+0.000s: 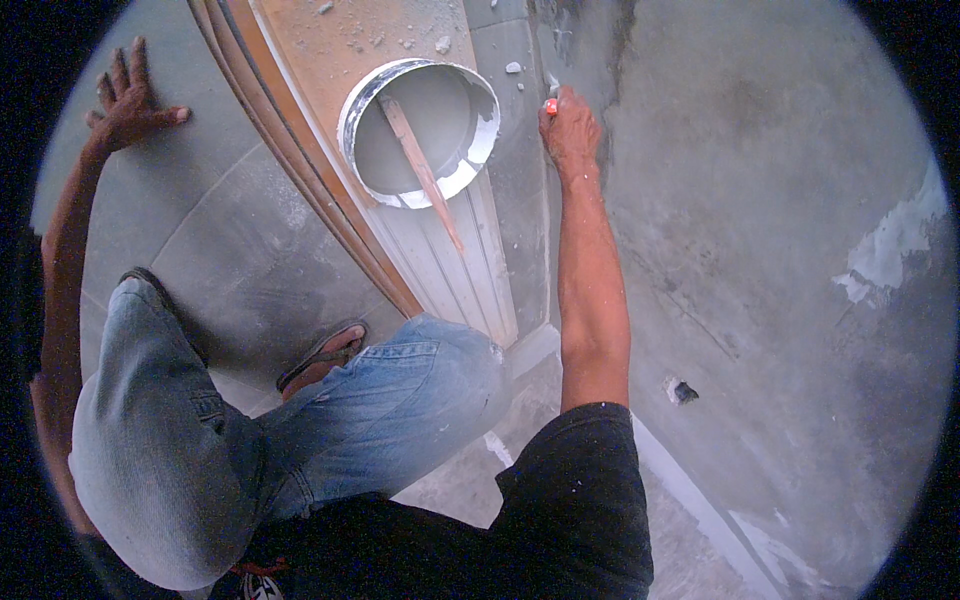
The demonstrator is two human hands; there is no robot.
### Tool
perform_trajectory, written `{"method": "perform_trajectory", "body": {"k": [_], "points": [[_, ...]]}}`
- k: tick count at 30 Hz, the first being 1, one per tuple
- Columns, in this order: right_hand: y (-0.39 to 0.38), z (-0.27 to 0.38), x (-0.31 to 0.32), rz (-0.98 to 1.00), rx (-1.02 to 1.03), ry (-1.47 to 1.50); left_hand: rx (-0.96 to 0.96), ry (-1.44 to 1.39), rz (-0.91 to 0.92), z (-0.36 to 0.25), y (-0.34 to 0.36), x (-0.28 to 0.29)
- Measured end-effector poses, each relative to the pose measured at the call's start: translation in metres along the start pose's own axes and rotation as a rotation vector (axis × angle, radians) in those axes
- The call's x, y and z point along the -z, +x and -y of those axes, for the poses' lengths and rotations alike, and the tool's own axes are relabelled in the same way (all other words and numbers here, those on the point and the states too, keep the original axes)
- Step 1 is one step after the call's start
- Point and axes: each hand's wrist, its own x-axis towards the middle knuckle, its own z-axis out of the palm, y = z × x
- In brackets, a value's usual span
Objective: The person applies a white substance to a wall corner using a brush, dipping it into a bucket and smoothing the filler onto the concrete surface.
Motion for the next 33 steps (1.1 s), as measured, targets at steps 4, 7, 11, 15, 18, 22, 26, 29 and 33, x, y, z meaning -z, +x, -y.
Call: {"method": "perform_trajectory", "body": {"k": [4,7,11,15,18,22,26,29,33], "points": [[-0.003,-0.002,-0.002,0.012,-0.006,-0.013,-0.047,-0.048,-0.131,-0.003,-0.004,-0.001],[-0.006,-0.004,-0.005,0.011,-0.005,-0.026,-0.065,-0.052,-0.197,-0.003,-0.004,-0.005],[-0.009,-0.005,-0.007,0.033,-0.015,-0.038,-0.066,-0.046,-0.198,0.0,-0.005,-0.007],[-0.017,-0.009,-0.013,0.016,0.001,-0.035,-0.049,-0.06,-0.109,-0.001,-0.005,0.003],[-0.021,-0.011,-0.014,-0.008,0.01,-0.069,0.036,0.005,0.068,-0.003,0.002,0.012],[-0.034,-0.018,-0.018,0.03,-0.021,-0.102,0.095,0.058,0.237,-0.013,0.004,0.036],[-0.065,-0.042,-0.033,0.035,-0.052,-0.086,0.137,0.047,0.332,-0.022,0.006,0.043],[-0.093,-0.051,-0.031,0.149,-0.189,-0.076,0.129,0.009,0.348,-0.024,0.005,0.046],[-0.14,-0.073,-0.05,0.046,-0.287,0.075,0.129,-0.024,0.403,-0.03,0.005,0.06]]}}
